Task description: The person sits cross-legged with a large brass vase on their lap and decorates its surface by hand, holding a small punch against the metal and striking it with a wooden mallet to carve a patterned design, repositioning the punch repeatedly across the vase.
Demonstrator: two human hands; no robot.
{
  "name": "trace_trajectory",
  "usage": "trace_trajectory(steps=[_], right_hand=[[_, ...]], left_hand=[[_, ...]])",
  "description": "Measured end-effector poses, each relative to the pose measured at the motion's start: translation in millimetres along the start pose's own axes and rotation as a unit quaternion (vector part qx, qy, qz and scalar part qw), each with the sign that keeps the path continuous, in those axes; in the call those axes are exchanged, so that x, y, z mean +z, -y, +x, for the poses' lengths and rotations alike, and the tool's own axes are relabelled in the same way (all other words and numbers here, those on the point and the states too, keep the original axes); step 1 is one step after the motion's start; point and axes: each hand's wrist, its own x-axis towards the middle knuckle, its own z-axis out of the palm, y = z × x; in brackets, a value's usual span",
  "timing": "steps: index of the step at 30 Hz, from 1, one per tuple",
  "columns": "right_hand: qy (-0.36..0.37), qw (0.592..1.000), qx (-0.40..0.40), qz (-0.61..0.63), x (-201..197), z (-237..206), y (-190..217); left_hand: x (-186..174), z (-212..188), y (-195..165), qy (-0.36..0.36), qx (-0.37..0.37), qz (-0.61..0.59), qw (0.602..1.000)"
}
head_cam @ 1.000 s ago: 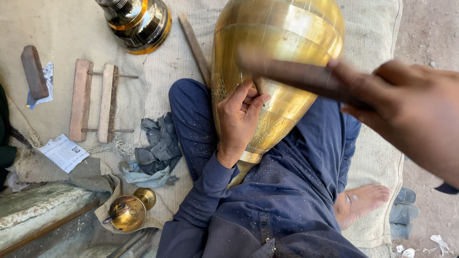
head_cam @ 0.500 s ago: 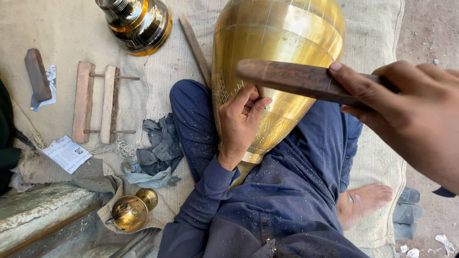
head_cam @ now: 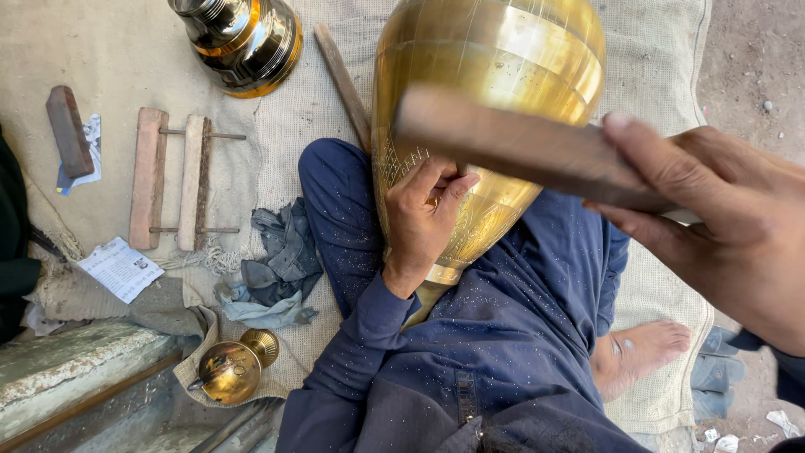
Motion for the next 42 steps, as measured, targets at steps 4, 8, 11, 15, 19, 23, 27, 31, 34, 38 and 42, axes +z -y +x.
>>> trace_trajectory(steps=[4,8,11,15,19,23,27,31,34,38,42], right_hand=[[0.057,0.993,0.105,-0.020,20.6,-24.0,1.3],[-0.073,0.962,0.184,0.187,75.9,-44.4,-3.7],[-0.085,0.913,0.237,0.322,139.1,-48.9,4.0],[-0.072,0.862,0.350,0.359,190.4,-73.5,21.1],[-0.168,0.880,0.296,0.330,207.8,-85.2,26.5],[-0.198,0.830,0.299,0.427,187.5,-86.0,16.6],[-0.199,0.861,0.306,0.355,149.8,-80.0,8.9],[-0.229,0.889,0.225,0.327,135.5,-68.1,8.7],[-0.231,0.842,0.265,0.410,140.9,-64.3,12.8],[-0.212,0.834,0.281,0.425,147.4,-67.2,16.2],[-0.198,0.862,0.257,0.390,143.9,-69.5,17.7]], left_hand=[[-5.5,9.7,2.6,-0.010,-0.054,-0.019,0.998],[-26.8,33.5,12.7,-0.015,-0.018,-0.085,0.996],[-35.6,54.0,16.9,0.104,-0.017,-0.052,0.993],[-28.0,84.9,16.7,0.272,0.088,-0.007,0.958],[-21.4,104.4,10.1,0.357,0.152,0.030,0.921],[-24.6,106.8,0.7,0.379,0.141,0.044,0.914],[-22.8,107.9,-5.0,0.389,0.142,0.025,0.910],[-18.9,111.1,-6.1,0.399,0.112,0.053,0.909],[-14.2,111.6,-5.8,0.404,0.128,0.069,0.903],[-12.4,111.8,-5.3,0.409,0.106,0.089,0.902],[-13.9,112.3,-5.2,0.409,0.111,0.087,0.902]])
